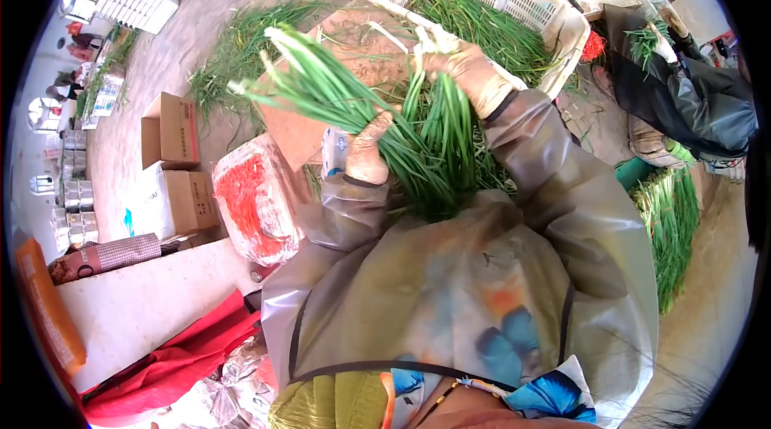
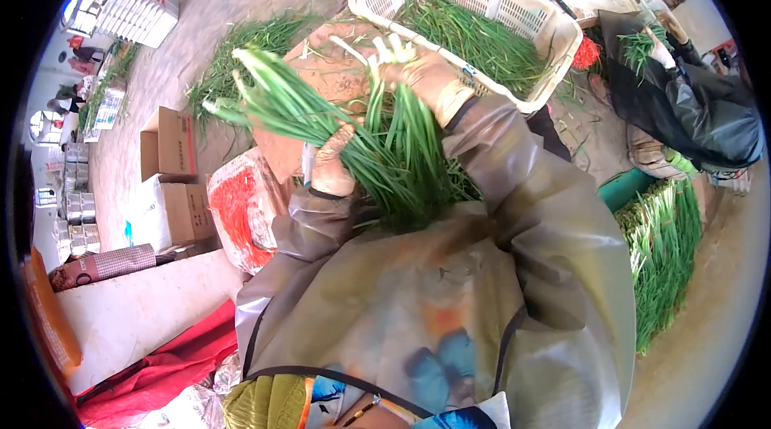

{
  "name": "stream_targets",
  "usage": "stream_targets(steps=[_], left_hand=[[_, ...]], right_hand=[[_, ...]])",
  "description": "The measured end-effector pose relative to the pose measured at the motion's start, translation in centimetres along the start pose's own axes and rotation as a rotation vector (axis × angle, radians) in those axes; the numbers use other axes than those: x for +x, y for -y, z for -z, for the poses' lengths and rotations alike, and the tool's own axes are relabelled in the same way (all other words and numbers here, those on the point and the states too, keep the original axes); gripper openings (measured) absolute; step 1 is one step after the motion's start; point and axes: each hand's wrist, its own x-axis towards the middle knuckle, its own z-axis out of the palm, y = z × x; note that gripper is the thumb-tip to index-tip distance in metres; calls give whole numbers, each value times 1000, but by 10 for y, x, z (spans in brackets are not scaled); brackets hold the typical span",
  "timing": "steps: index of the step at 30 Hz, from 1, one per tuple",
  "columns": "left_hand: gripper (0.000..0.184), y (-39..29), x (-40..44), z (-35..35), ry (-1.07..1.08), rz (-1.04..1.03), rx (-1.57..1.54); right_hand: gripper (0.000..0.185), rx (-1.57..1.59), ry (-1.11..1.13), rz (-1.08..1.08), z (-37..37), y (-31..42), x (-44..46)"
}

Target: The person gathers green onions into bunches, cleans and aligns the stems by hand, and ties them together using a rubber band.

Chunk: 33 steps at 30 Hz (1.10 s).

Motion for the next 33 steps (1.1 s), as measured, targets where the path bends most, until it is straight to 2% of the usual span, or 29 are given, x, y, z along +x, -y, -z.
stream_targets(steps=[1,3,4,5,6,7,9,10,11,13,14,15,18,20,22,23,24,25,27,28,29,30,31,33], left_hand=[[26,-7,-2,3,26,33,-8],[25,-6,5,25,42,47,-56],[24,-10,7,27,85,109,-150],[24,-11,3,29,110,60,-121],[24,-10,3,36,72,-13,-30],[24,-10,5,40,39,-91,59],[22,-12,1,39,72,-96,39],[19,-11,0,38,43,-74,66],[17,-11,-1,38,12,-50,96],[16,-11,-3,37,53,27,0],[18,-9,1,41,58,-25,63],[20,-8,6,43,59,-81,119],[24,-8,6,46,90,-118,188],[25,-12,2,38,87,-157,176],[23,-17,-3,32,0,-104,135],[22,-20,-7,30,-54,-78,82],[21,-12,2,57,21,-93,61],[22,-14,1,66,-46,-14,10],[25,-13,2,72,35,-97,-54],[25,-19,1,57,35,-102,-56],[27,-23,-1,42,12,-103,20],[30,-26,-2,25,-16,-105,98],[35,-24,1,14,91,-97,28],[43,-17,12,-3,158,-74,92]], right_hand=[[27,35,55,-18,14,9,2],[28,-29,52,43,39,18,11],[29,-274,-46,75,49,23,16],[29,-517,-143,105,57,28,21],[29,-548,-222,162,63,31,25],[22,-348,-152,118,70,42,29],[26,-107,-20,277,76,75,9],[27,-392,-5,375,78,84,10],[23,-524,-20,301,86,80,16],[21,-544,-51,199,84,79,29],[24,-480,-89,243,91,83,21],[27,-247,-188,250,83,92,12],[29,-349,-176,257,81,105,12],[25,-618,-292,216,96,99,20],[24,-297,-290,290,109,104,22],[23,-286,-337,257,116,107,23],[23,-290,-335,258,114,109,23],[22,-420,-347,202,112,112,21],[20,-680,-367,92,105,115,16],[24,-443,-74,173,89,112,8],[28,-453,-56,153,72,109,-1],[28,-299,64,156,68,93,6],[28,-138,184,156,64,76,12],[24,-263,155,-1,34,67,7]])
